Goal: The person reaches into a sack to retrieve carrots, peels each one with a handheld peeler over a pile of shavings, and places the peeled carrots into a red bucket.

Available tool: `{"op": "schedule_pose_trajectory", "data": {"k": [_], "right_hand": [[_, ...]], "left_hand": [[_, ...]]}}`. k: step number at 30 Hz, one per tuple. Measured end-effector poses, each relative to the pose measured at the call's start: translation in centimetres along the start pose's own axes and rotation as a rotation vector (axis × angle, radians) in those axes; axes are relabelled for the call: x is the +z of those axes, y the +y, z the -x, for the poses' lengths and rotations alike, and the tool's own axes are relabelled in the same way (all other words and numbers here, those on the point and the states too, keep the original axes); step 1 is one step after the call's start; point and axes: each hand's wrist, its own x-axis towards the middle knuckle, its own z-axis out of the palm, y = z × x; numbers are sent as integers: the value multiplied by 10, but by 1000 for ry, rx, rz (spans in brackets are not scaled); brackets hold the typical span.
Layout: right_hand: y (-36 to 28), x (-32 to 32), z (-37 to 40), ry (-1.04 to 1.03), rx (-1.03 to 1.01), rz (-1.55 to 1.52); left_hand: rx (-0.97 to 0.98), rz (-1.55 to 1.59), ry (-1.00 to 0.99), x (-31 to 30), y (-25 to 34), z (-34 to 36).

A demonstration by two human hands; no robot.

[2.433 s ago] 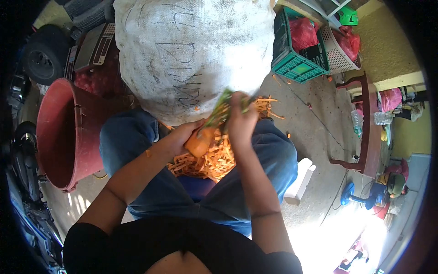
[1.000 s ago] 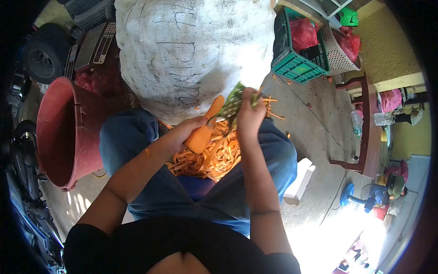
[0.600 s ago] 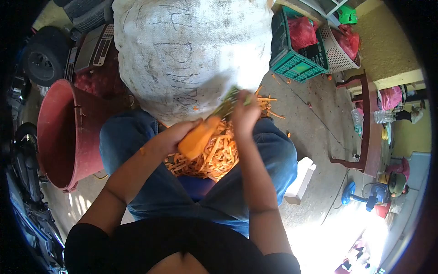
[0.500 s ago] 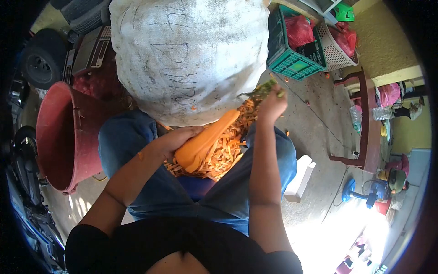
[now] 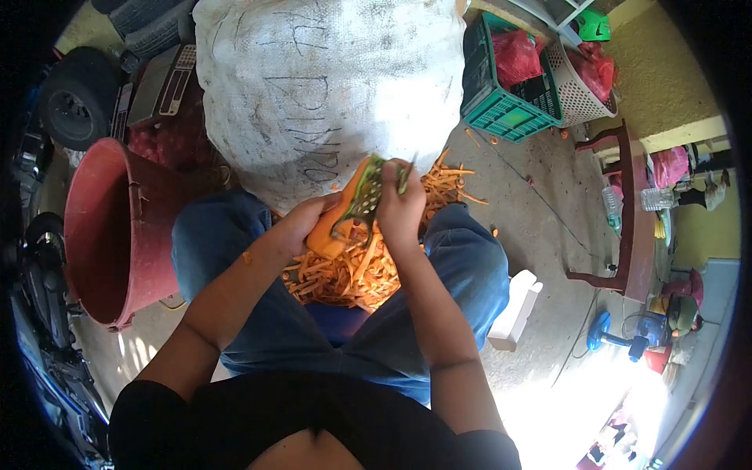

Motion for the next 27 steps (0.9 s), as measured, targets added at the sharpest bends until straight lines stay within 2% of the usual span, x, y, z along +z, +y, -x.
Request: {"op": "schedule_pose_trajectory", "data": {"k": [2,3,5,7,10,12,14,17,18,19,20,23,25,26,27], "right_hand": [[19,-8,-14,85,76,-32],[27,-12,-21,166,152,-66],[35,-22,-32,220,143,-96],[25,-22,-33,266,137,-127],[10,-10,-17,121,260,-254],[1,0,0,-2,205,-216],[-11,7,14,-106,147,-181],[-19,10,20,-146,205,-226],[-16,9,18,-105,102,-86],[-12,9,15,-63,-2,53],[2,5,7,11,37,102],[26,-26,-39,282,154,202],[45,-56,-66,453,293,246],[50,-66,-71,451,290,245],[46,-72,-75,557,258,-37]], "left_hand": [[-18,-78,109,4,6,5],[-16,-80,106,3,7,6],[-29,-64,24,-1,7,4],[-15,-73,59,-3,4,0],[-17,-69,143,1,0,-2],[-27,-56,190,-2,-3,-5],[-60,177,-2,-13,-8,-14],[-68,224,54,-6,-6,-8],[-68,225,53,-5,-6,-6],[-72,62,-24,-4,-7,-3],[-75,-101,-99,-4,-7,1],[-187,-239,-108,8,-10,16],[-147,-282,-104,9,-6,17],[-100,-324,-94,9,-2,17],[-52,-366,-85,9,1,18]]}}
